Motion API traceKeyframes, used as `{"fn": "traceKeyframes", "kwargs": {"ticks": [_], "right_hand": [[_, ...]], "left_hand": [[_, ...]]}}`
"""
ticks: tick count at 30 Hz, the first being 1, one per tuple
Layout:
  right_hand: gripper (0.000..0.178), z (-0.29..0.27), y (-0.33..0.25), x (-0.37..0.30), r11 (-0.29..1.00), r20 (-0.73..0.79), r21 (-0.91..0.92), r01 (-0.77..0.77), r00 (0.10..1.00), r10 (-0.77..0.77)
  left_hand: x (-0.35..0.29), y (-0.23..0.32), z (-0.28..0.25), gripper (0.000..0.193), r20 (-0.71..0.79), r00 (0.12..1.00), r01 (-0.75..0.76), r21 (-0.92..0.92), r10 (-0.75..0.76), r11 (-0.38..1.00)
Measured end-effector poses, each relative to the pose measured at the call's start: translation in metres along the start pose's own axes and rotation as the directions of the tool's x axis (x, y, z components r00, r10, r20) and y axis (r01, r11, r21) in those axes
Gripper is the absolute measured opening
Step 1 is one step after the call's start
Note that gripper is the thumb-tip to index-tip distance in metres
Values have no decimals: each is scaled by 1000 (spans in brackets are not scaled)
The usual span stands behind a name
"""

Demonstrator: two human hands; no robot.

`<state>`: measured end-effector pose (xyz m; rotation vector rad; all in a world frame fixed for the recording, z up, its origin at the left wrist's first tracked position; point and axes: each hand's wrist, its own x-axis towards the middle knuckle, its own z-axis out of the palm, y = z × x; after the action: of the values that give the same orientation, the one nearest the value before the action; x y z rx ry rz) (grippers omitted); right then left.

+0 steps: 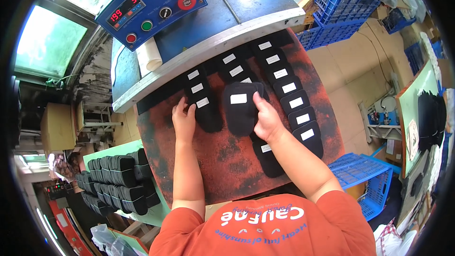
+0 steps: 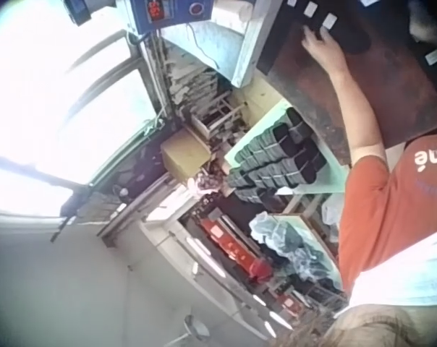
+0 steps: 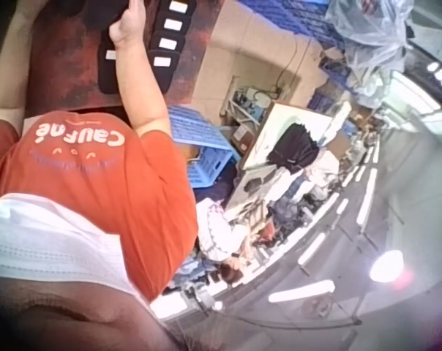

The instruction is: Processing shoe components using a heat press machine and then bagging them into bundles.

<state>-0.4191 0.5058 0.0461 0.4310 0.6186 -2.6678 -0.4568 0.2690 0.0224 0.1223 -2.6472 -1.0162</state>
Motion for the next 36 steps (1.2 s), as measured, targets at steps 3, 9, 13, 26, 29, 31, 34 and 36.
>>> {"fn": "traceKeyframes", "kwargs": {"ticks": [3, 9, 13, 26, 29, 31, 34, 36], "right_hand": [[32, -8, 13, -2, 999, -141, -49, 17, 990, -24], [49, 1, 2, -10, 999, -47, 33, 27, 999, -25], [45, -12, -5, -14, 998, -56, -58, 15, 998, -18], [31, -7, -2, -49, 980, -148, -195, 37, 987, -67], [31, -5, 13, -60, 964, -144, -266, 2, 989, -42], [32, -4, 33, -69, 962, -180, -269, -50, 984, 1], [33, 7, 39, -89, 940, -99, -332, -83, 994, 53], [32, 9, 34, -103, 887, -213, -439, -142, 976, 51]], "left_hand": [[-21, 41, 6, 37, 210, 975, 152, -372, -76, 916], [-47, 31, -4, 25, 272, 913, 406, -666, -304, 626], [-38, 8, -5, 27, 102, 983, 180, -344, -154, 921], [-83, 22, -19, 30, 302, 891, 450, -489, -339, 747], [-93, 27, -13, 32, 168, 971, 230, -435, -173, 871], [-99, 59, -19, 39, 409, 889, 444, -665, -204, 601], [-113, 63, -28, 34, 514, 830, 542, -650, -217, 533], [-124, 49, -31, 32, 495, 829, 552, -645, -261, 529]]}}
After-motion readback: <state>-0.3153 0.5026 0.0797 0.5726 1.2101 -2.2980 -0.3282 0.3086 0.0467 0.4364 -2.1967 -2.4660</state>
